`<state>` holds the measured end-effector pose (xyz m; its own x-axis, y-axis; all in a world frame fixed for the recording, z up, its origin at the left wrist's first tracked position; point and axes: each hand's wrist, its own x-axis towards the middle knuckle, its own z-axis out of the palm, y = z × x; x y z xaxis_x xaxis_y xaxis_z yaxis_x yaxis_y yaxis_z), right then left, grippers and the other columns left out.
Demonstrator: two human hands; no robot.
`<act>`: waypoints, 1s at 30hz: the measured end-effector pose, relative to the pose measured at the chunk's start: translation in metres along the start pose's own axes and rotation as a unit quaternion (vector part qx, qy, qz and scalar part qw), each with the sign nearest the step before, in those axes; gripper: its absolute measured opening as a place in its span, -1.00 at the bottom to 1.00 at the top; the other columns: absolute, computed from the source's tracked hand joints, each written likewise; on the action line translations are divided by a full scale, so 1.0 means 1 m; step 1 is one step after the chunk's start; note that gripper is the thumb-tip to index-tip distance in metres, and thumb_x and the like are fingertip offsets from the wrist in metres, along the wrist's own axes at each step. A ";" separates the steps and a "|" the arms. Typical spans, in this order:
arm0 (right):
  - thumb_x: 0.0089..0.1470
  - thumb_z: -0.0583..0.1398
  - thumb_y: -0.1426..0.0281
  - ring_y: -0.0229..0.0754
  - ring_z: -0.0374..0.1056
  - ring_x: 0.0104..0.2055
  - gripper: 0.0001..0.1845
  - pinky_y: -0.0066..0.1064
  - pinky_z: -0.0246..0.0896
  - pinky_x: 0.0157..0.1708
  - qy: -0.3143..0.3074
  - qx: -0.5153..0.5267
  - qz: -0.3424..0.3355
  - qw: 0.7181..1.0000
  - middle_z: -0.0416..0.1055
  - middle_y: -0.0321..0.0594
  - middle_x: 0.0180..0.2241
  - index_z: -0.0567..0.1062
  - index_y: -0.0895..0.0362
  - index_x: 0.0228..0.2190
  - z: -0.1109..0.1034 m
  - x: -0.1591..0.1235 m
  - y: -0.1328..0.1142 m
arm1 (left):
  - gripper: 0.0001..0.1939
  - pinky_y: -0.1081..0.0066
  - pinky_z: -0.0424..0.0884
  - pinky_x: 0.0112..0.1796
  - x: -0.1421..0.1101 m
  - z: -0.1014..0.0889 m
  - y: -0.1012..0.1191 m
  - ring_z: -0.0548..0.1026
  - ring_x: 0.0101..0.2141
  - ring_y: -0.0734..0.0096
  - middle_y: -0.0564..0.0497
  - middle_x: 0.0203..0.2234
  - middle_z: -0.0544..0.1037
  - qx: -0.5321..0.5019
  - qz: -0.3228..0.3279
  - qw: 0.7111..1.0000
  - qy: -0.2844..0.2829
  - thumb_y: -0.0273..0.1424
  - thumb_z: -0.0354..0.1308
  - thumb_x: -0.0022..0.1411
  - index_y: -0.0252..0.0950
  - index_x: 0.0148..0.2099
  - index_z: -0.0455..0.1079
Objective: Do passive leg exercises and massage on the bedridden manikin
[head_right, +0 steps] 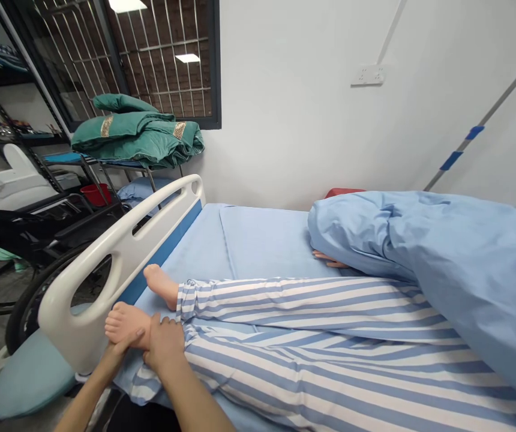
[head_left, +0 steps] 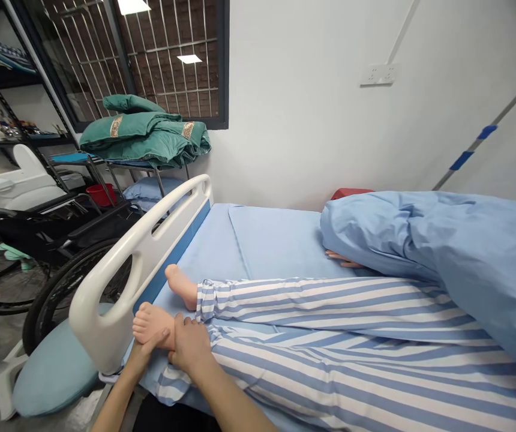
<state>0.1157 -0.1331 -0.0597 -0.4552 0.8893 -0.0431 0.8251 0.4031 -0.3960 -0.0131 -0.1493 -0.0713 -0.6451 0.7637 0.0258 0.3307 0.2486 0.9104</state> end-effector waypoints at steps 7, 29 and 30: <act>-0.48 0.33 0.18 0.10 0.40 -0.23 -0.23 -0.20 0.33 -0.34 -0.068 0.032 -0.010 0.997 0.44 -0.01 -0.23 0.31 0.17 -0.15 -0.007 0.006 0.006 | -0.87 0.26 0.31 -0.38 0.017 -0.020 -0.006 0.45 -0.28 0.03 -0.08 -0.54 0.50 -0.026 -0.046 0.995 -0.080 -0.35 0.19 -0.22 -0.22 -0.51 0.36; -0.46 0.31 0.18 0.12 0.43 -0.30 -0.27 -0.15 0.34 -0.36 -0.021 -0.004 -0.002 1.000 0.47 -0.02 -0.30 0.30 0.18 -0.18 0.007 0.008 0.008 | -0.48 0.30 0.39 -0.14 0.007 0.029 -0.076 0.46 -0.15 0.20 -0.06 -0.21 0.53 -0.322 -0.108 0.936 -0.093 -0.31 0.33 -0.24 -0.34 -0.15 0.39; -0.46 0.30 0.18 0.12 0.43 -0.30 -0.28 -0.15 0.34 -0.36 -0.020 -0.006 -0.003 1.000 0.47 -0.02 -0.30 0.30 0.18 -0.18 0.007 0.008 0.008 | -0.50 0.29 0.39 -0.14 0.007 0.026 -0.074 0.46 -0.15 0.19 -0.07 -0.21 0.53 -0.297 -0.098 0.945 -0.100 -0.31 0.34 -0.24 -0.33 -0.17 0.40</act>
<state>0.1160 -0.1244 -0.0690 -0.4728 0.8777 -0.0779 0.8260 0.4106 -0.3861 -0.0241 -0.1463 -0.1489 -0.4911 0.8498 -0.1912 -0.2640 0.0640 0.9624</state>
